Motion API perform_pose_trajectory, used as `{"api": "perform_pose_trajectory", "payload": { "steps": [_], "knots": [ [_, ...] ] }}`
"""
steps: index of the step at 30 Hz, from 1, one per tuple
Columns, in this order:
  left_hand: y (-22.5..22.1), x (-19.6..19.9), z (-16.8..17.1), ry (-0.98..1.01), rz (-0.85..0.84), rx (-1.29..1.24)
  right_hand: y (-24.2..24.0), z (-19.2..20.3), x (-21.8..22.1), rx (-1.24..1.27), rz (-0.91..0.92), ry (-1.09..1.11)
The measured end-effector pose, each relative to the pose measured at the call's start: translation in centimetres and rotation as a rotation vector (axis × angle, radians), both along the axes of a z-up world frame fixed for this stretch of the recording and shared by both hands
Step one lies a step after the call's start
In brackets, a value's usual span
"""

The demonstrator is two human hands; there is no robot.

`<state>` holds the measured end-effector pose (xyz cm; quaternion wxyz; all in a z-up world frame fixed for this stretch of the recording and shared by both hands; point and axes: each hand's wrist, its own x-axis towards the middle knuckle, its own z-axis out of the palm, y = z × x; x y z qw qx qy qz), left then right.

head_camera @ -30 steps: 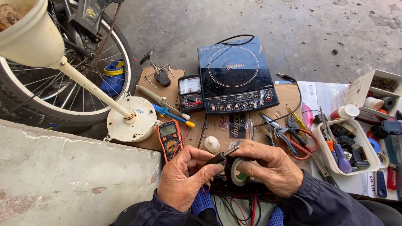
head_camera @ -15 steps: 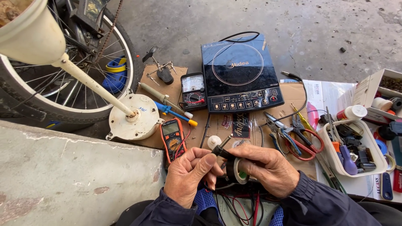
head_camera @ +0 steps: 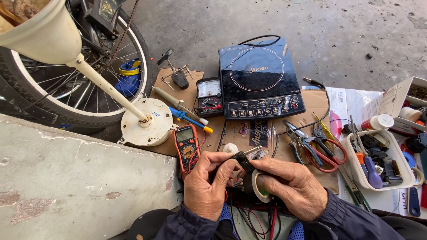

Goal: Wrapping electrical tape around a wire connection to insulate and secure it.

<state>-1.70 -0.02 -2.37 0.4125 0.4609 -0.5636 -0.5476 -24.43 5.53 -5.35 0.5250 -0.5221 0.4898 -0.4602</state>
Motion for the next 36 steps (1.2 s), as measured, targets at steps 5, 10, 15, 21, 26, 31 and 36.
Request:
{"api": "perform_pose_trajectory", "payload": {
  "steps": [5,10,15,21,26,31,36],
  "knots": [
    [1.0,-0.7,-0.4,-0.277,0.108,-0.295,0.1,2.5,1.1,-0.11,0.011,0.107],
    [1.7,-0.8,0.0,-0.039,-0.062,-0.111,1.2,3.7,0.0,-0.155,-0.003,0.29],
    [2.4,-0.4,-0.3,0.078,-0.299,0.407,4.2,3.9,-2.1,-0.113,0.071,0.376],
    [3.0,-1.4,0.1,0.134,-0.599,0.625,7.8,5.5,-3.9,-0.041,0.13,0.447],
    [6.1,-4.5,-1.9,0.164,-0.654,0.718,11.6,6.8,-5.6,0.046,0.111,0.554],
    [8.7,-8.1,-3.4,0.246,-0.618,0.77,15.8,7.1,-6.6,0.16,-0.131,0.632],
    [10.4,-10.9,-4.0,0.315,-0.662,0.777,19.2,7.3,-7.2,0.192,-0.345,0.52]
  ]
}}
